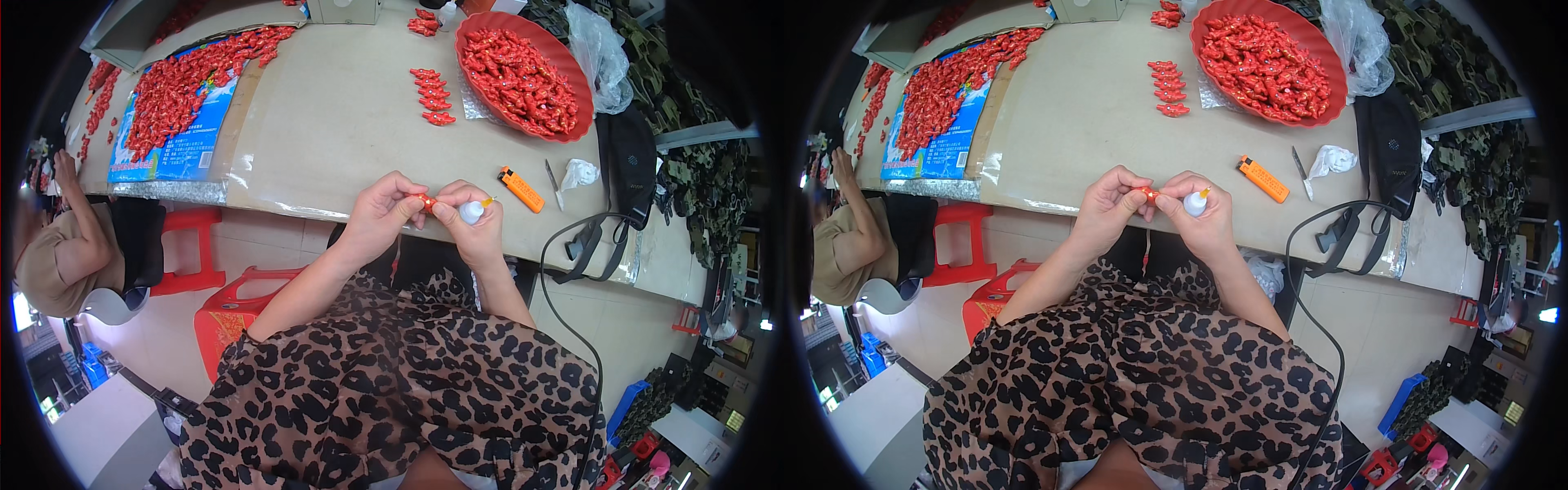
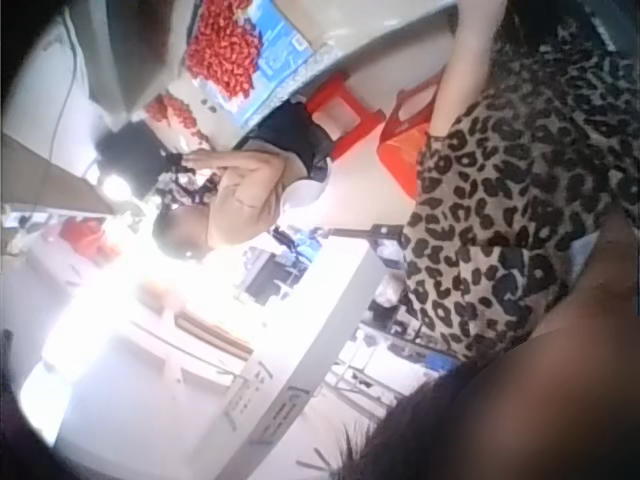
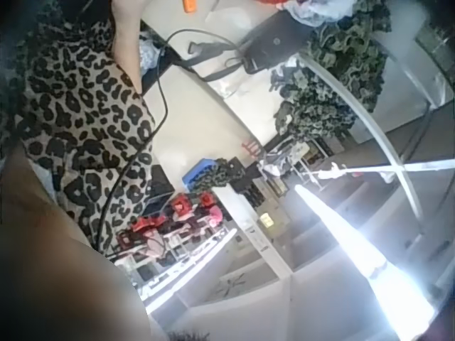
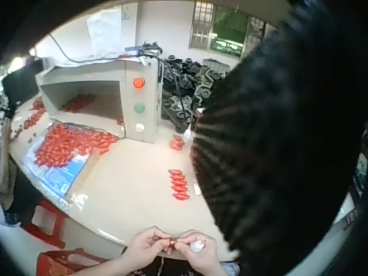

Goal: The person applies glue to small red craft pieces using a squeeze bottle, retrieves additional pieces from a machine and the table, and attaches them together by hand.

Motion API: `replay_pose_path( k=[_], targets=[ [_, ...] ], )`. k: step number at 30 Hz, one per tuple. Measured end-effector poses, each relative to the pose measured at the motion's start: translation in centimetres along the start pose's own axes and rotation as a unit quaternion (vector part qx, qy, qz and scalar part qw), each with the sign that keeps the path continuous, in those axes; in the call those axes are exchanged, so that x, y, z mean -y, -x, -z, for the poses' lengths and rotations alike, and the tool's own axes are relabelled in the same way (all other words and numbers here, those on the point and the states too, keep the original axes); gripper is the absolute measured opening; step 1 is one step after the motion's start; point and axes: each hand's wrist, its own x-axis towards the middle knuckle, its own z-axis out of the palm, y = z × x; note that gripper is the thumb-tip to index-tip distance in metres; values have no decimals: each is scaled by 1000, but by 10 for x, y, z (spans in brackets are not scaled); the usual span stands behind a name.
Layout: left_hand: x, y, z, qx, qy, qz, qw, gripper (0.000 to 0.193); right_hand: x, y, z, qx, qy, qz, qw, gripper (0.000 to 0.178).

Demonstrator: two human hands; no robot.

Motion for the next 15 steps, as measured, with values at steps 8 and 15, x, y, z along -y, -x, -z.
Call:
replay_pose_path(
  k=[8, 15],
  targets=[
    [0, 0, -1, -1, -9, 0, 1000, 8, 0, 0, 1, 0, -2, 2, 1000, 5],
    [-2, 0, -1, -4, -7, -3, 1000, 6, -2, -1, 0, 2, 0, 13, 1000, 6]
  ],
)
